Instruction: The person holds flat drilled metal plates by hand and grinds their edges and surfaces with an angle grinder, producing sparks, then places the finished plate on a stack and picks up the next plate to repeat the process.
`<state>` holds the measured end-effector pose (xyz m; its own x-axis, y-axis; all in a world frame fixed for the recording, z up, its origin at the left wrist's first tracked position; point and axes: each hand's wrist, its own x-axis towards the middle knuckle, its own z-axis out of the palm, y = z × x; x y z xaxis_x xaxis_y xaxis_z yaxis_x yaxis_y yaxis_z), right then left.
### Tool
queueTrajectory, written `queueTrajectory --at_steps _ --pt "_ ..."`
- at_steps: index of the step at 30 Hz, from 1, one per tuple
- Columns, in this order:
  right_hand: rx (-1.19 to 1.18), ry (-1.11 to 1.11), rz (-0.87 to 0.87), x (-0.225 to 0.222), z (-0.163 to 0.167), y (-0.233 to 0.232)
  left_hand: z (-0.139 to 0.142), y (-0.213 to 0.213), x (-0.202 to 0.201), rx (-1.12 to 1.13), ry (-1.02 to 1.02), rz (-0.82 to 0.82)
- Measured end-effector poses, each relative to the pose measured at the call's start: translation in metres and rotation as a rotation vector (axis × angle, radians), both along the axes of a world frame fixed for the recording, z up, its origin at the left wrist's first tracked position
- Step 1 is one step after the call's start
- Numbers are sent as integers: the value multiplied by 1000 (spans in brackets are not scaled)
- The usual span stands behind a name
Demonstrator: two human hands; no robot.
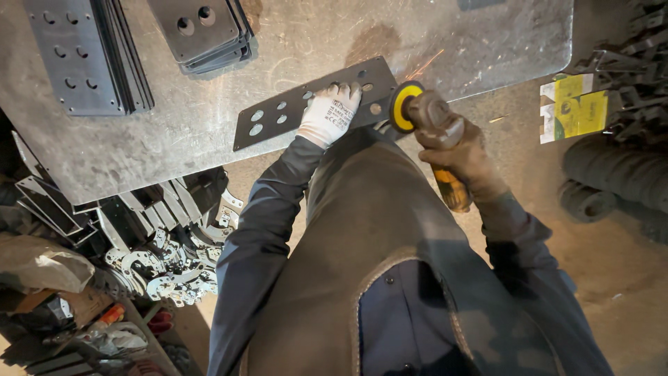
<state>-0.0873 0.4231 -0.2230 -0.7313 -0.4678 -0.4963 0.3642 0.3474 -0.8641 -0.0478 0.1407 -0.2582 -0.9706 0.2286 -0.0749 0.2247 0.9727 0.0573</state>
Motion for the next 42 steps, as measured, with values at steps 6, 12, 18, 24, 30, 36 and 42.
queueTrajectory --at_steps 6,12,18,24,30,36,42 --pt "85 64 80 6 -10 4 0 -1 1 3 10 -15" --pt "14 -9 -40 7 -6 8 1 -2 0 9 -17 -3" --pt "-33 21 -83 5 -1 22 -11 24 19 -22 64 60" --pt "301 657 350 -8 -20 28 -40 40 39 -142 103 27" --pt "584 823 664 -34 -22 12 -54 48 38 -165 130 54" --pt "760 585 742 -40 -9 -19 -54 49 40 -207 90 1" --pt "776 511 636 -50 -1 -35 -59 55 33 -121 189 74"
